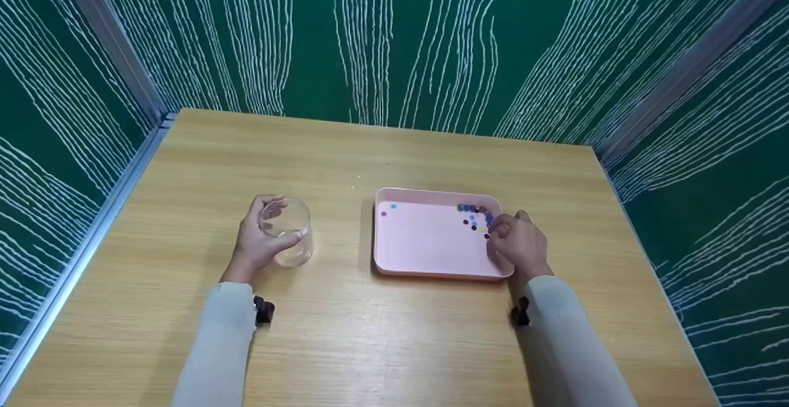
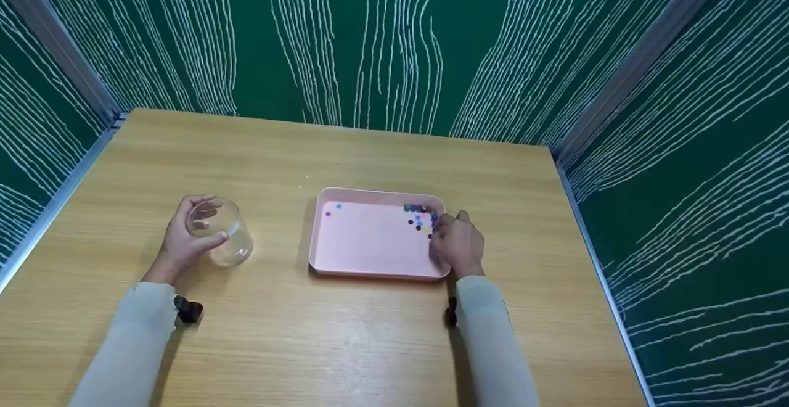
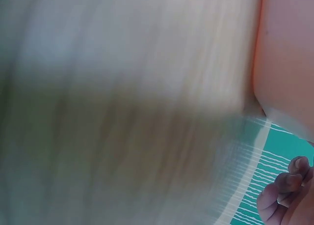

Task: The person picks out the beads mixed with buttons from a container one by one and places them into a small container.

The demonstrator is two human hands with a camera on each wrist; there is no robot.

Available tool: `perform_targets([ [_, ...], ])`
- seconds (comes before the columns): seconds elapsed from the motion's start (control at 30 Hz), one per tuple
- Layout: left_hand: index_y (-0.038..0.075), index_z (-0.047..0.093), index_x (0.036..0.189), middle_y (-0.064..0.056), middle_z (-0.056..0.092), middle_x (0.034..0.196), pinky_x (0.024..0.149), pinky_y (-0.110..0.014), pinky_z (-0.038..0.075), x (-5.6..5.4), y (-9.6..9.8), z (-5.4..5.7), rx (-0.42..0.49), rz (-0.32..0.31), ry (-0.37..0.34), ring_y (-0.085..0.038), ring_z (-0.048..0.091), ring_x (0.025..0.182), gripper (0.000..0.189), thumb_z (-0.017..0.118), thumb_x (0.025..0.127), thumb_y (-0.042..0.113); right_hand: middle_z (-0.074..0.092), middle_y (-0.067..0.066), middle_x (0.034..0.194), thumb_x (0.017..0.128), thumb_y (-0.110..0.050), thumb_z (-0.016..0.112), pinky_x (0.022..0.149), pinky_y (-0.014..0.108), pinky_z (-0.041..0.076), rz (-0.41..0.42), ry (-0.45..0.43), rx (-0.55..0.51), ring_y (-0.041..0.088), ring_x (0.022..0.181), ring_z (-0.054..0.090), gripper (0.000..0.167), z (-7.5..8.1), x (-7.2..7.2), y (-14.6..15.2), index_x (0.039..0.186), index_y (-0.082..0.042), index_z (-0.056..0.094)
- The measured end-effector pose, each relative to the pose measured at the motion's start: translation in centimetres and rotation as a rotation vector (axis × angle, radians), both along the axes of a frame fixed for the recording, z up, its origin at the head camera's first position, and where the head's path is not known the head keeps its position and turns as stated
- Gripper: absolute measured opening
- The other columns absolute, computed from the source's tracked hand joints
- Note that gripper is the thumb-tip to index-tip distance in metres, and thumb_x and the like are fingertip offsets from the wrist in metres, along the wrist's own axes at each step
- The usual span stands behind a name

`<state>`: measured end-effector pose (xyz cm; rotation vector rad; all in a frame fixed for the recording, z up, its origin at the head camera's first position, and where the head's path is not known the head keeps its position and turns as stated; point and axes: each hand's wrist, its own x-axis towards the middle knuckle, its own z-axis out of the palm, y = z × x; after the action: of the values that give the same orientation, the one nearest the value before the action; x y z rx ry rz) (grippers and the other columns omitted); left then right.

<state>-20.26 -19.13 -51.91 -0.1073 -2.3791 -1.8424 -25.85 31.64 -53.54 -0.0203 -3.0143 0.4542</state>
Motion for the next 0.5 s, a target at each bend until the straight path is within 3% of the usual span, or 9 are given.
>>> perform_targets([
  [0.13, 0.013, 0.044, 0.131, -0.012, 0.054, 0.135, 0.103, -0.049, 0.03, 0.0, 0.0, 0.2, 0.008, 0.002, -0.012, -0.039, 0.043, 0.13, 0.072, 0.082, 0.07, 0.01, 0.051, 0.006, 0.092, 0.077, -0.027, 0.063, 0.062, 0.039, 0.044, 0.0, -0.007, -0.008, 0.026, 0.073, 0.056, 0.022, 0.0, 0.0, 0.0, 0.097, -0.022, 0.07],
  [0.37, 0.004, 0.044, 0.134, -0.023, 0.053, 0.134, 0.102, -0.054, 0.033, 1.4, 0.8, 2.9, -0.015, 0.009, -0.011, -0.038, 0.047, 0.126, 0.074, 0.081, 0.07, 0.006, 0.052, 0.005, 0.092, 0.077, -0.027, 0.064, 0.061, 0.037, 0.043, -0.006, 0.0, -0.011, 0.025, 0.073, 0.056, 0.021, 0.0, 0.1, -0.1, 0.095, -0.022, 0.072],
  [0.5, 0.008, 0.046, 0.137, -0.021, 0.054, 0.134, 0.101, -0.052, 0.033, 0.4, 0.3, 1.2, -0.015, 0.023, 0.001, -0.04, 0.046, 0.126, 0.077, 0.083, 0.07, 0.008, 0.052, 0.005, 0.093, 0.077, -0.027, 0.065, 0.061, 0.037, 0.043, -0.008, -0.001, -0.01, 0.024, 0.073, 0.056, 0.021, 0.0, 0.0, -0.1, 0.096, -0.022, 0.072],
])
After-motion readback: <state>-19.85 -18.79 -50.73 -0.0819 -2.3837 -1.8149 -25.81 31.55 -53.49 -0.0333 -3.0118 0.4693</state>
